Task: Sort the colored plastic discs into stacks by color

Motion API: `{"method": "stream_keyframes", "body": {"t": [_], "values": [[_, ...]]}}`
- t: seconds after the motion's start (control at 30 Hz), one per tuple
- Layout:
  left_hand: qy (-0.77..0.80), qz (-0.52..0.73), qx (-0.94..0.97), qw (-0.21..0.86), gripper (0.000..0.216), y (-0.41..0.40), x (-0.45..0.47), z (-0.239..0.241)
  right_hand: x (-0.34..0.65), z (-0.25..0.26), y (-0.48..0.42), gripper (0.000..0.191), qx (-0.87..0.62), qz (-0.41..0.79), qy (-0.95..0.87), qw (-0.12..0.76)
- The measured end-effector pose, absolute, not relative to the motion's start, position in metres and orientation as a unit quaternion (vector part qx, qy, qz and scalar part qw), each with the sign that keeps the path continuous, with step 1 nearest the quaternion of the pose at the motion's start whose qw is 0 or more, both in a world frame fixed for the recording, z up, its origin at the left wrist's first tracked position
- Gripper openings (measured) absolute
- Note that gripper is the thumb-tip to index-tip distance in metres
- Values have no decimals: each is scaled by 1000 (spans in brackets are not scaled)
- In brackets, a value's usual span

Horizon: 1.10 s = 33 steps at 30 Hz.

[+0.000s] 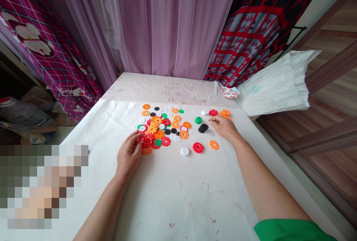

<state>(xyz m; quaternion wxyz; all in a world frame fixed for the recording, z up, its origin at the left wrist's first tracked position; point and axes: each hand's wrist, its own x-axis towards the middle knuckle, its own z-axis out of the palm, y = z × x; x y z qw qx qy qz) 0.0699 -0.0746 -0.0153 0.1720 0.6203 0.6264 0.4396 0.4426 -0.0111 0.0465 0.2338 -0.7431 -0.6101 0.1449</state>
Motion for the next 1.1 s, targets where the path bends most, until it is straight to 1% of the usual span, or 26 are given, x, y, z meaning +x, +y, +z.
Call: {"method": "stream_keyframes", "body": {"t": [0.07, 0.13, 0.27, 0.33, 0.5, 0.6, 0.73, 0.9, 1.1], "values": [[628, 440, 617, 174, 32, -75, 70, -15, 426, 53, -17, 19, -707, 124, -662, 217], [630, 440, 617, 174, 32, -75, 71, -15, 402, 57, -24, 23, -651, 116, -730, 176], [624, 439, 623, 172, 31, -75, 70, -14, 355, 53, -33, 36, -571, 90, -815, 42], [623, 442, 622, 171, 31, -75, 70, -14, 343, 48, -35, 40, -561, 60, -826, -1], [626, 440, 621, 171, 31, -75, 71, -14, 344, 40, -36, 32, -569, 22, -821, -49], [623, 441, 623, 170, 31, -75, 72, -13, 347, 41, -36, 27, -581, 17, -812, -57], [625, 443, 621, 169, 31, -75, 71, -12, 341, 45, -31, 19, -559, 11, -829, -28], [624, 441, 623, 167, 30, -75, 70, -12, 328, 48, -24, 19, -561, 44, -826, -40], [619, 443, 626, 168, 31, -75, 70, -12, 322, 47, -23, 17, -582, 69, -810, -16]]}}
